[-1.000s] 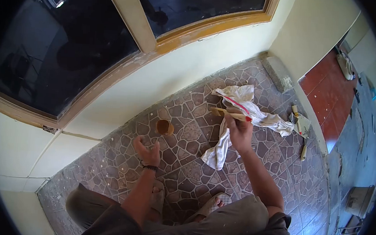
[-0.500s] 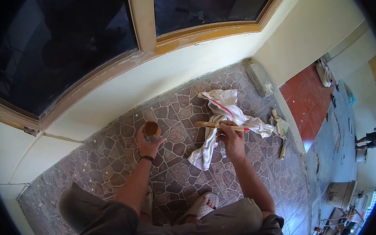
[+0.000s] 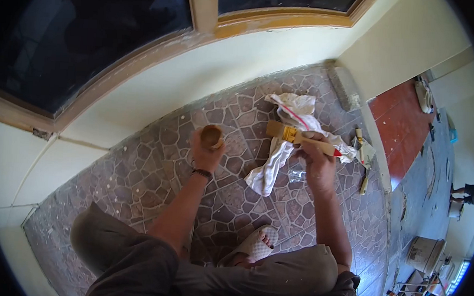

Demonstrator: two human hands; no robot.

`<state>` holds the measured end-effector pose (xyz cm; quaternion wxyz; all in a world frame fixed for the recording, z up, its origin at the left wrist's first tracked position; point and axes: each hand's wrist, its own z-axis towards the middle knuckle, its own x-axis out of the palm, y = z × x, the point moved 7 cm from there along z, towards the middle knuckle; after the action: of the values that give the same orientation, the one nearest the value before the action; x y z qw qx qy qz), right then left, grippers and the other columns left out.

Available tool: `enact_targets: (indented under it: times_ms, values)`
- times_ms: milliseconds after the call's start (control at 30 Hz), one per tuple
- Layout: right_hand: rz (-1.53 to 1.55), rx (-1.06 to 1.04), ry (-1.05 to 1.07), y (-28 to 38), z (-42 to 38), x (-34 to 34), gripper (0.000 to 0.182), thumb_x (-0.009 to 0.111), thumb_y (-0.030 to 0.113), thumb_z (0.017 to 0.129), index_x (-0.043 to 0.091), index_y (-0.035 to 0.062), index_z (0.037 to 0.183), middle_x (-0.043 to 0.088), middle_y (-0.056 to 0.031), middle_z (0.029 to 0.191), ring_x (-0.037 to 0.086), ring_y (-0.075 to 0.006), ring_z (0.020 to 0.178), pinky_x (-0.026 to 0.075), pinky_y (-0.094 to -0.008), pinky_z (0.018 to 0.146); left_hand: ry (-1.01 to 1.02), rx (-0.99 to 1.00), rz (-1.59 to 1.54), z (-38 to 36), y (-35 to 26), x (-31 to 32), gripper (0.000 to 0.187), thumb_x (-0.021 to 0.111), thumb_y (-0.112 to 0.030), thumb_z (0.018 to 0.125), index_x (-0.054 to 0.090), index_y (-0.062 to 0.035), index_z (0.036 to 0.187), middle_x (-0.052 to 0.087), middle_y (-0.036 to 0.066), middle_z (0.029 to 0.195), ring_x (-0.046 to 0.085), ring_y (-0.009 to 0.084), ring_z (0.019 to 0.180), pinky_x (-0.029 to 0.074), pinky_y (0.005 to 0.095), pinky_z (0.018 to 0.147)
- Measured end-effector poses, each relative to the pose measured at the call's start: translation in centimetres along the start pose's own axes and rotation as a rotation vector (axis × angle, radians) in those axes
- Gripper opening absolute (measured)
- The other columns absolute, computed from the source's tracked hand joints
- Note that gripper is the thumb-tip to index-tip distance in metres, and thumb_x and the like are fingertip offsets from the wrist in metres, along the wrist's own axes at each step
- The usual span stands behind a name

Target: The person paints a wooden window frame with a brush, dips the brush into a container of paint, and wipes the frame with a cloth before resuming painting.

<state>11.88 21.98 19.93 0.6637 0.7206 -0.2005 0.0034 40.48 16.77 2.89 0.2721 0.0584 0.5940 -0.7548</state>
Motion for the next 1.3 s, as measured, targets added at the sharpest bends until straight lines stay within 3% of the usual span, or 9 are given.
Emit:
enact_targets:
  times_ms: [100,233,300,467,733,800,967,1033,1300]
  values:
    - [-0.101,-0.098,0.086,1.9,-0.2,1.1,0.020,0.055,0.004,0.090,0.061,-0.0046,0.107,0.062,-0.0130,0.100,0.063,-0.0207,0.087,0.054,-0.0338,0.066,0.023,0.054,-0.138,-0.1,-5.3,0.5,0.061,0.082,-0.013,0.064,0.051,-0.0054,0.116,0.060,0.011,0.106,0.063,0.0279,0.098,0.051,0.0379,0.085]
    - [-0.113,-0.279,0.124,6.1,-1.5,4.0,0.020,0.062,0.002,0.090,0.056,-0.0043,0.107,0.063,-0.0112,0.092,0.062,-0.0165,0.073,0.052,-0.0287,0.065,0.073,0.074,-0.149,-0.3,-11.2,0.3,0.064,0.081,-0.011,0.062,0.049,-0.0051,0.117,0.060,0.014,0.106,0.062,0.0318,0.099,0.051,0.0397,0.084]
    - [-0.145,-0.344,0.163,7.2,-1.9,4.6,0.023,0.067,0.003,0.089,0.055,-0.0036,0.107,0.063,-0.0120,0.094,0.063,-0.0158,0.073,0.052,-0.0276,0.064,0.096,0.181,-0.176,-0.1,-14.0,0.1,0.066,0.081,-0.007,0.065,0.045,-0.0046,0.120,0.061,0.011,0.107,0.064,0.0229,0.098,0.052,0.0346,0.085]
    - [-0.221,-0.428,0.209,8.6,-3.1,5.7,0.021,0.069,0.000,0.086,0.059,-0.0052,0.105,0.063,-0.0113,0.101,0.065,-0.0161,0.079,0.054,-0.0272,0.067,0.143,0.196,-0.273,-0.5,-16.6,-0.1,0.068,0.082,-0.003,0.065,0.043,-0.0036,0.121,0.061,0.011,0.108,0.064,0.0192,0.099,0.052,0.0321,0.086]
    - [-0.744,-0.471,0.248,8.8,-4.5,8.2,0.016,0.069,-0.004,0.082,0.065,-0.0038,0.097,0.067,-0.0084,0.092,0.066,-0.0147,0.080,0.052,-0.0264,0.070,0.160,0.249,-0.304,-0.9,-17.9,-0.1,0.068,0.085,-0.006,0.067,0.043,-0.0034,0.121,0.061,0.010,0.108,0.063,0.0173,0.099,0.052,0.0300,0.086]
    - [-0.761,-0.492,0.285,8.6,-4.4,8.6,0.014,0.070,-0.003,0.081,0.066,-0.0038,0.095,0.068,-0.0088,0.090,0.067,-0.0148,0.078,0.053,-0.0268,0.070,0.130,0.223,-0.372,-1.0,-17.7,-0.1,0.075,0.090,-0.013,0.059,0.046,-0.0029,0.120,0.056,0.014,0.107,0.062,0.0297,0.096,0.052,0.0371,0.082]
    - [-0.801,-0.539,0.324,8.2,-4.1,9.2,0.013,0.071,-0.004,0.079,0.067,-0.0041,0.091,0.070,-0.0102,0.088,0.068,-0.0162,0.075,0.055,-0.0281,0.069,0.139,0.258,-0.377,-1.0,-18.3,-0.6,0.075,0.090,-0.013,0.060,0.046,-0.0028,0.120,0.055,0.015,0.110,0.062,0.0304,0.097,0.052,0.0372,0.083]
    - [-0.797,-0.645,0.347,8.3,-4.2,9.4,0.014,0.066,0.001,0.076,0.066,-0.0029,0.089,0.068,-0.0128,0.084,0.068,-0.0202,0.067,0.054,-0.0287,0.058,0.144,0.259,-0.382,-1.0,-18.3,-0.6,0.076,0.090,-0.013,0.060,0.046,-0.0028,0.120,0.055,0.016,0.111,0.062,0.0306,0.097,0.052,0.0374,0.083]
    - [-0.829,-0.637,0.417,8.5,-4.2,10.0,0.012,0.066,-0.002,0.076,0.067,0.0000,0.087,0.069,-0.0096,0.081,0.068,-0.0196,0.070,0.053,-0.0283,0.059,0.151,0.275,-0.365,-1.1,-18.2,-0.7,0.075,0.089,-0.013,0.060,0.046,-0.0023,0.120,0.054,0.017,0.113,0.062,0.0313,0.099,0.052,0.0374,0.084]
